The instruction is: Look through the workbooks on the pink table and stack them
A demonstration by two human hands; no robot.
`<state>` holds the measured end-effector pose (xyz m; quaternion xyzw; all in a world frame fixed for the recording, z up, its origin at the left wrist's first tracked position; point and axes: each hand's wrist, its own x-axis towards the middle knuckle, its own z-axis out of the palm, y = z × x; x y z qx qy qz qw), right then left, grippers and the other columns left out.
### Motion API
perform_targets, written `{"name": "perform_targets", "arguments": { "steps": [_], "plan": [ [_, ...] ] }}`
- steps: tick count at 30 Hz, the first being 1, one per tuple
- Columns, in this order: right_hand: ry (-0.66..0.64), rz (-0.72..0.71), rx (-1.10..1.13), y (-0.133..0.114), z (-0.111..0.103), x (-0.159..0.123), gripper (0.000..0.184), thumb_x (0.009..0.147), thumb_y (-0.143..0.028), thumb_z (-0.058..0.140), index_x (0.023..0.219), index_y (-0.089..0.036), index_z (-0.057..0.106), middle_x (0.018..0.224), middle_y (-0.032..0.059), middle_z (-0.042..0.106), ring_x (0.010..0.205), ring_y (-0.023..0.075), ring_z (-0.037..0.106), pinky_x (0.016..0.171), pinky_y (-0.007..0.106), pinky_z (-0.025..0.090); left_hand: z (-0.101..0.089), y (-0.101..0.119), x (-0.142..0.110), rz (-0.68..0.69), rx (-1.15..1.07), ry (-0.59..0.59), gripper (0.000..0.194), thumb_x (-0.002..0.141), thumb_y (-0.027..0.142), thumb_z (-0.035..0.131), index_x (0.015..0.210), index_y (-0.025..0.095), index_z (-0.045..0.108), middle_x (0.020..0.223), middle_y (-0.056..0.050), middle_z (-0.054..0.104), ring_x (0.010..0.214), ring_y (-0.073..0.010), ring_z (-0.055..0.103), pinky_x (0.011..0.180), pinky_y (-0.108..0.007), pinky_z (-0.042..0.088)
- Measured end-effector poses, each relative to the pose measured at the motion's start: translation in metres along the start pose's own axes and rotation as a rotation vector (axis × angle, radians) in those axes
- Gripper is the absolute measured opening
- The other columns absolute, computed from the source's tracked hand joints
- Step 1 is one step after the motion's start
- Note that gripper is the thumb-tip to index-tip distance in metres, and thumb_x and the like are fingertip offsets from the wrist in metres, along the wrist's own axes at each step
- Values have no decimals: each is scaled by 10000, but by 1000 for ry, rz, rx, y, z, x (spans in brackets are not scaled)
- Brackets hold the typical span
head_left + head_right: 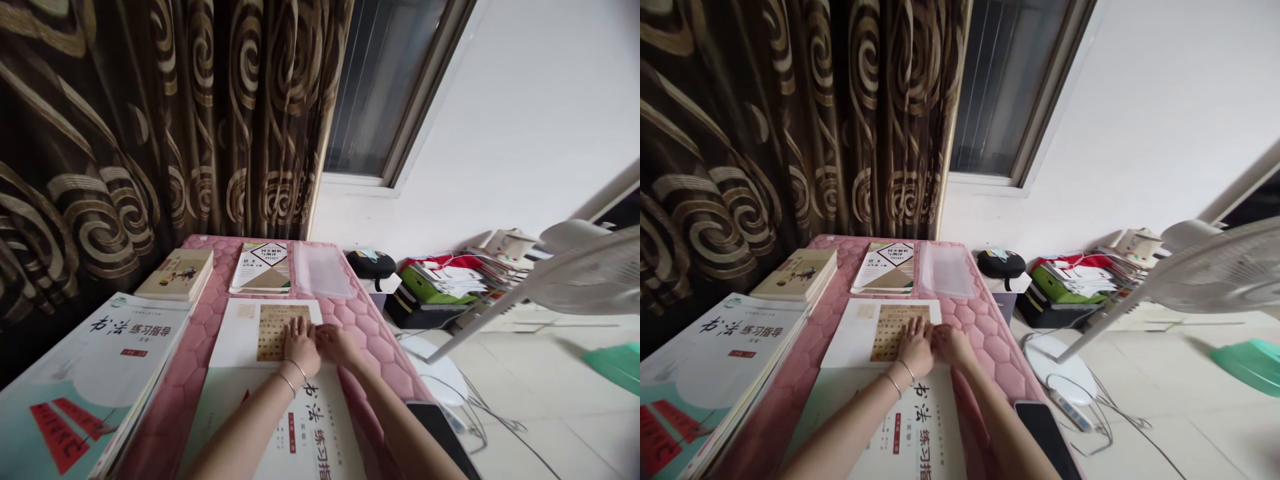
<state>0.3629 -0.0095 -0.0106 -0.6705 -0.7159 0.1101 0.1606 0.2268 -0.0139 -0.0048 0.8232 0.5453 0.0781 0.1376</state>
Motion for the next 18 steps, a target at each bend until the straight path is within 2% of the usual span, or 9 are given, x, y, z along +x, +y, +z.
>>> {"name": "perform_targets", "arguments": {
  "steps": [3,6,9,14,18],
  "plan": [
    [43,117,-5,14,-4,16,249,913,-314,486,902,-182,697,995,86,703,845,183,649,734,258,460,5,4,-1,-4,-3,45,614,865,429,477,1440,219,434,1570,-151,274,1443,-404,182,1158,-590,117],
    [63,193,-22,22,-4,38,195,837,-366,623,856,-181,682,984,77,690,869,186,631,748,255,441,7,4,-3,4,-7,69,609,855,412,508,1438,252,435,1565,-142,290,1440,-404,190,1152,-599,129],
    [43,271,-43,24,-4,61,263,768,-450,698,828,-194,689,923,64,705,880,212,639,763,279,436,10,2,-3,18,-16,85,576,859,398,516,1419,275,459,1564,-135,296,1439,-398,198,1155,-593,129],
    [35,401,-73,17,-8,89,421,813,-576,599,900,-178,706,933,128,719,911,272,662,770,337,451,16,0,-3,19,-27,111,557,877,430,499,1418,303,453,1566,-119,295,1444,-398,183,1158,-588,126],
    [60,416,-86,11,-8,92,492,853,-603,525,915,-147,698,962,167,709,963,301,653,800,367,449,18,-2,-2,26,-16,105,547,883,434,492,1416,321,444,1573,-111,282,1448,-391,171,1151,-601,127]
  ]
}}
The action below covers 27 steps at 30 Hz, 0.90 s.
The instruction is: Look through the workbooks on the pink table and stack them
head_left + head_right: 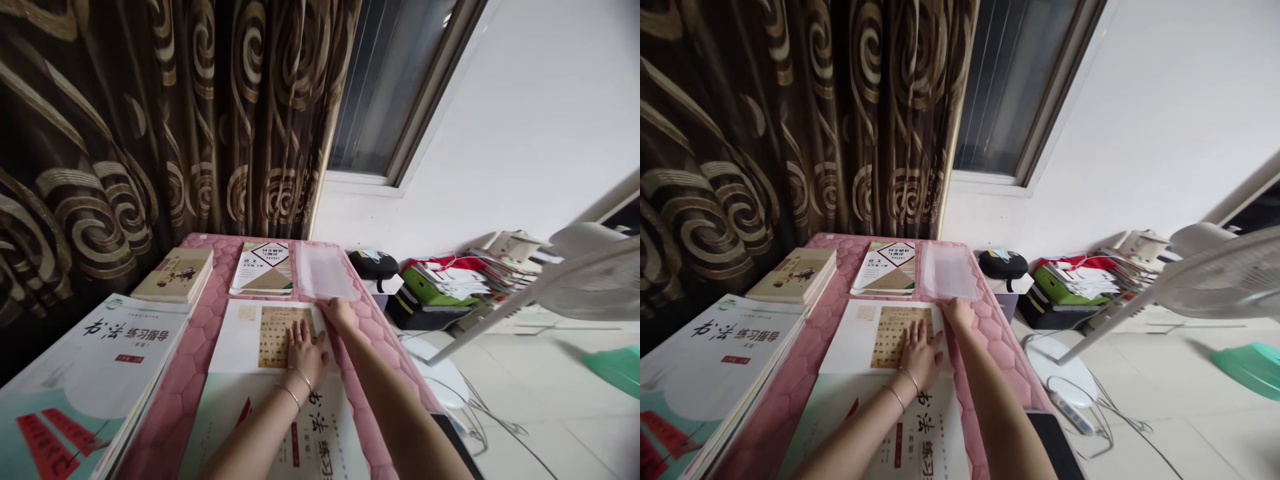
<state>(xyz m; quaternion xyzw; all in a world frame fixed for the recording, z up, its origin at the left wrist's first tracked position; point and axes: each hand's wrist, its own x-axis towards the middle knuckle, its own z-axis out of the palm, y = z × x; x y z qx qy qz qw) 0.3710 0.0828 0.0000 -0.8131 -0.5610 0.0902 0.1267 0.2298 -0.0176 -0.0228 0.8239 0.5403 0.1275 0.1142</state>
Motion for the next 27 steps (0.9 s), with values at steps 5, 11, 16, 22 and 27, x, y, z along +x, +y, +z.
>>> {"name": "perform_targets", "arguments": {
  "steps": [5,11,16,22,27],
  "plan": [
    [5,-99,14,15,3,-15,326,814,-507,631,882,-191,675,973,91,701,939,236,640,792,316,440,-3,0,2,-7,-1,-32,557,867,426,502,1407,296,464,1571,-119,285,1447,-395,174,1153,-596,118],
    [-21,-177,43,38,3,-31,270,693,-432,762,796,-206,657,945,26,681,872,173,619,726,252,426,-5,0,2,-3,2,-35,572,852,408,508,1411,296,457,1575,-119,276,1447,-391,176,1153,-594,112],
    [-36,-91,54,27,2,-11,325,681,-475,763,821,-201,660,889,47,700,845,199,640,712,274,430,-4,0,2,1,-1,-41,530,858,411,504,1379,318,489,1577,-101,275,1445,-389,182,1157,-592,93],
    [-18,26,54,7,2,10,418,786,-580,620,894,-178,662,954,115,708,927,260,653,784,359,449,-7,2,-1,-15,-31,-33,532,861,406,510,1389,343,479,1576,-79,286,1447,-389,175,1155,-598,105],
    [9,-20,31,10,4,-3,380,813,-543,607,901,-177,655,1043,125,680,1001,268,625,826,372,437,-7,1,-1,-7,-41,-25,524,857,404,505,1378,347,494,1571,-75,297,1451,-389,166,1151,-614,102]
  ]
}}
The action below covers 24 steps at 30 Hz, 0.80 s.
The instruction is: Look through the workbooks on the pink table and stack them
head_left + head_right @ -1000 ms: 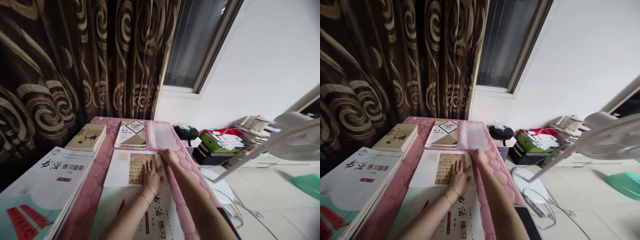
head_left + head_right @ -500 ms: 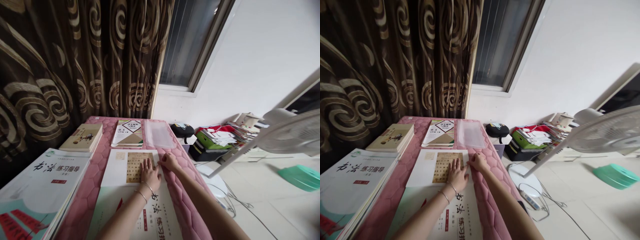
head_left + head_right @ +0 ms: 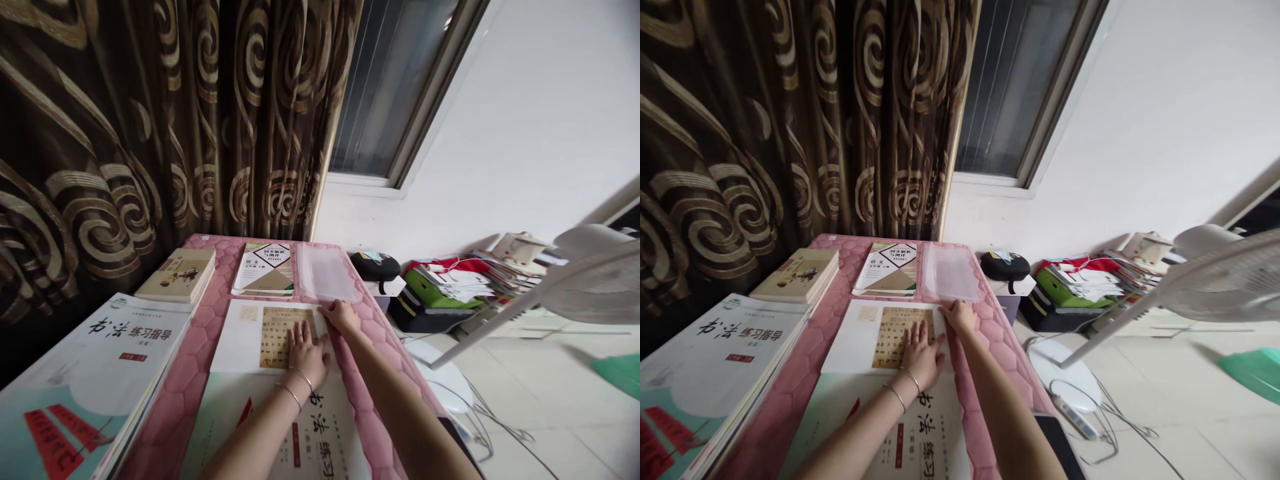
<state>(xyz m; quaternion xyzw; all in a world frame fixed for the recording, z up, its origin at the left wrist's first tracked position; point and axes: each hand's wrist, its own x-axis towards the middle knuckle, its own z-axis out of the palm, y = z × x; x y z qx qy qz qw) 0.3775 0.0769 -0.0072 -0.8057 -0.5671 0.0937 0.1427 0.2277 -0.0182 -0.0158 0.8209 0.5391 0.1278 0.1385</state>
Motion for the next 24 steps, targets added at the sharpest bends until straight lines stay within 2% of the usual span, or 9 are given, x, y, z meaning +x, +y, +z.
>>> {"name": "perform_targets", "arguments": {
  "steps": [6,11,19,22,24],
  "plan": [
    [-24,-89,11,23,-2,-33,267,745,-449,704,822,-201,641,981,51,678,917,207,622,733,294,428,0,0,1,0,17,-32,564,854,414,497,1409,320,457,1586,-91,258,1454,-387,152,1151,-616,78],
    [-57,-74,27,25,-4,-28,276,677,-444,760,782,-215,648,882,20,691,844,196,633,701,279,426,0,0,1,8,6,-13,555,856,413,500,1403,329,467,1576,-77,286,1449,-384,169,1149,-620,94],
    [-26,60,27,-2,-1,7,431,787,-588,596,906,-184,685,876,109,709,869,266,662,779,384,456,-2,0,-1,6,-1,-16,520,869,399,487,1383,318,492,1582,-81,268,1448,-394,163,1157,-603,104],
    [4,70,7,-8,2,9,440,819,-575,553,916,-167,686,913,144,702,897,299,658,803,423,462,-2,1,-2,3,0,-39,536,866,399,483,1397,326,470,1583,-80,268,1452,-392,155,1154,-606,110],
    [37,29,-8,-10,3,4,401,855,-516,523,939,-157,680,977,163,688,941,303,643,819,413,464,-1,1,-2,-1,2,-45,538,863,403,485,1395,323,469,1586,-76,261,1455,-386,151,1157,-597,109]
  ]
}}
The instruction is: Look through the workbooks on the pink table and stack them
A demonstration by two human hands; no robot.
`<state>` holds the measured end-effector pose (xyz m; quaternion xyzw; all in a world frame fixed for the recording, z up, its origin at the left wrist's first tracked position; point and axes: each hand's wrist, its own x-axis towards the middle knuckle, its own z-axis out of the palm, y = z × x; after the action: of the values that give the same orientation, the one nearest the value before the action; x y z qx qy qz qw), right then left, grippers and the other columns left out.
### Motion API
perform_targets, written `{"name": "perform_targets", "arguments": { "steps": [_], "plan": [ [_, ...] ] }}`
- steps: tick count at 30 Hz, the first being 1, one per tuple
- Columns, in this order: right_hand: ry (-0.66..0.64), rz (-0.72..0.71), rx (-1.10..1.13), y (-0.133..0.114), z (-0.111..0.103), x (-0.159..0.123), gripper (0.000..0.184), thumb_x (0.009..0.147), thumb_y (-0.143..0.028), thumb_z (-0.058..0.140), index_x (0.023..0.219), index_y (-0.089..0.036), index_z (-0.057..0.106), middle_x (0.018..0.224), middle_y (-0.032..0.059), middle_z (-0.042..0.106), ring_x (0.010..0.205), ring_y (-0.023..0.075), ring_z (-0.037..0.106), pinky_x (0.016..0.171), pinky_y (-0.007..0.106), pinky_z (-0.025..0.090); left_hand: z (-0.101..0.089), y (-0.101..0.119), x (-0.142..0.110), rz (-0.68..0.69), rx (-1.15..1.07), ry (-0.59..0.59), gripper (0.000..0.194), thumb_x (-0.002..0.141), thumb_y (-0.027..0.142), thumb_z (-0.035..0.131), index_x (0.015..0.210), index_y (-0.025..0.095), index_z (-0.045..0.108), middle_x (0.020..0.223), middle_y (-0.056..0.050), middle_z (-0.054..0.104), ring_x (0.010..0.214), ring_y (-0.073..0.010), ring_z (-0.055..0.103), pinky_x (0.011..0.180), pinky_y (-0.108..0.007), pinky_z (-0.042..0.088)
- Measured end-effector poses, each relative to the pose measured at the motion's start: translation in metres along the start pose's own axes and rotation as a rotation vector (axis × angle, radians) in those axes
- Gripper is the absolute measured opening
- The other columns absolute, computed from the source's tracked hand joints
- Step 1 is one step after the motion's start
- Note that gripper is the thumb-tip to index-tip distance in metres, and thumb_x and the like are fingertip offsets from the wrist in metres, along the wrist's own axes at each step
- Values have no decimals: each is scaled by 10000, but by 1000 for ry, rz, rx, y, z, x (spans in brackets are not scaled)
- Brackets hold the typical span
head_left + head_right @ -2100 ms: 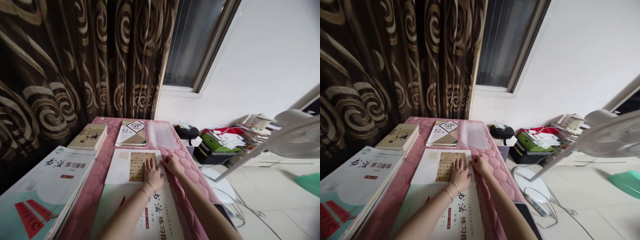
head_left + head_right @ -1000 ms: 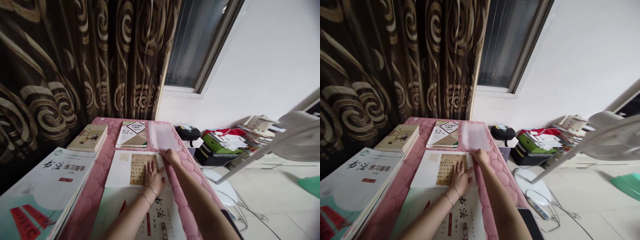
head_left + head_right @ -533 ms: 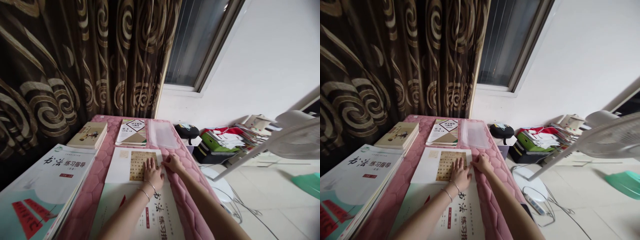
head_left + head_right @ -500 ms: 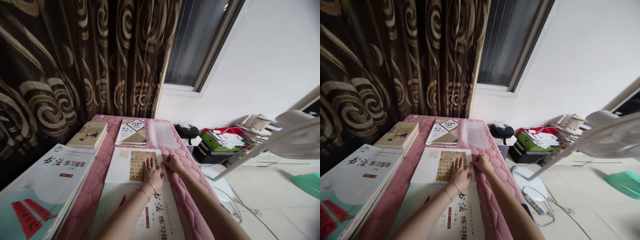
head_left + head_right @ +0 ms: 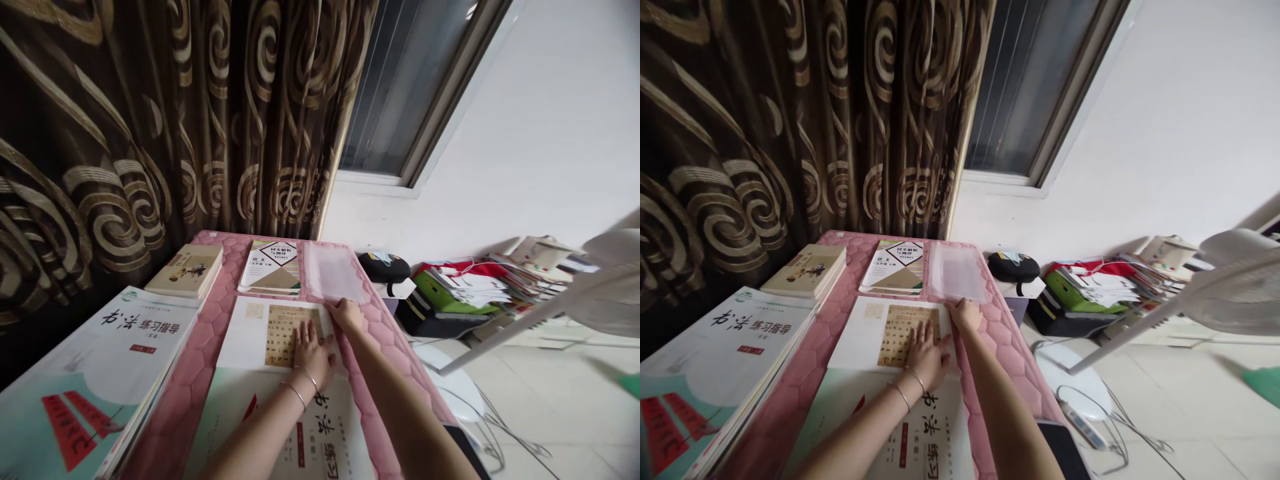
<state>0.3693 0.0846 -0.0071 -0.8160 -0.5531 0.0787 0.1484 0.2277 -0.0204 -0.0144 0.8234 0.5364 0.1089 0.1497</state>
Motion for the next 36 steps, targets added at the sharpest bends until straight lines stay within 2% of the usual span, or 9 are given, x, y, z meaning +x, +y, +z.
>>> {"name": "perform_targets", "arguments": {
  "steps": [4,6,10,13,17,23,29,34,36],
  "plan": [
    [58,-177,-17,-3,2,-22,294,900,-256,433,1060,-143,652,1144,176,635,1084,274,580,913,361,431,-4,0,5,-46,18,8,627,859,423,460,1409,124,434,1558,-177,291,1449,-370,187,1174,-531,144],
    [49,-283,-20,-5,3,-37,329,893,-189,408,1128,-154,636,1233,157,608,1161,256,539,970,342,397,-13,-2,9,-58,29,-15,626,871,360,415,1399,24,399,1494,-231,385,1407,-335,309,1148,-473,244],
    [-49,-458,-47,-14,10,-64,432,938,-223,359,1329,-191,538,1468,88,456,1361,227,378,1096,359,291,-32,-21,20,-25,53,-86,535,891,236,327,1373,20,409,1284,-215,606,1186,-255,577,1010,-378,419],
    [-156,-481,-132,-20,14,-75,524,980,-291,273,1480,-153,349,1565,99,283,1456,262,198,1153,485,173,-39,-47,23,36,81,-98,583,919,288,321,1461,73,308,1429,-168,502,1317,-225,468,1113,-372,311],
    [-189,-450,-168,-20,16,-79,574,997,-371,221,1515,-127,261,1587,92,191,1472,250,129,1179,466,98,-48,-94,22,20,129,-113,608,942,392,290,1507,169,251,1593,-74,223,1470,-205,181,1192,-435,123],
    [-201,-427,-172,-18,21,-77,572,1005,-379,212,1523,-137,232,1592,76,167,1475,231,113,1188,452,64,-69,-154,19,-132,195,-92,622,950,441,246,1514,179,243,1604,-66,157,1477,-206,151,1188,-459,131],
    [-217,-481,-119,-19,1,-87,537,992,-300,282,1484,-90,330,1573,129,240,1465,279,156,1178,494,136,-70,-163,27,-130,240,-84,593,949,410,308,1492,171,303,1589,-74,231,1460,-198,218,1182,-417,195],
    [-146,-802,85,1,-24,-164,432,947,-300,414,1341,-174,539,1489,118,424,1404,269,332,1149,455,293,-77,-160,36,-84,294,-33,426,942,286,390,1348,236,508,1497,-70,438,1347,-224,431,1104,-410,331],
    [-68,-707,199,22,-26,-201,391,944,-369,428,1274,-220,577,1416,105,504,1288,252,488,1066,419,422,-80,-158,38,-82,313,-12,344,932,264,438,1239,231,591,1404,-83,539,1264,-252,510,1049,-440,385]
  ]
}}
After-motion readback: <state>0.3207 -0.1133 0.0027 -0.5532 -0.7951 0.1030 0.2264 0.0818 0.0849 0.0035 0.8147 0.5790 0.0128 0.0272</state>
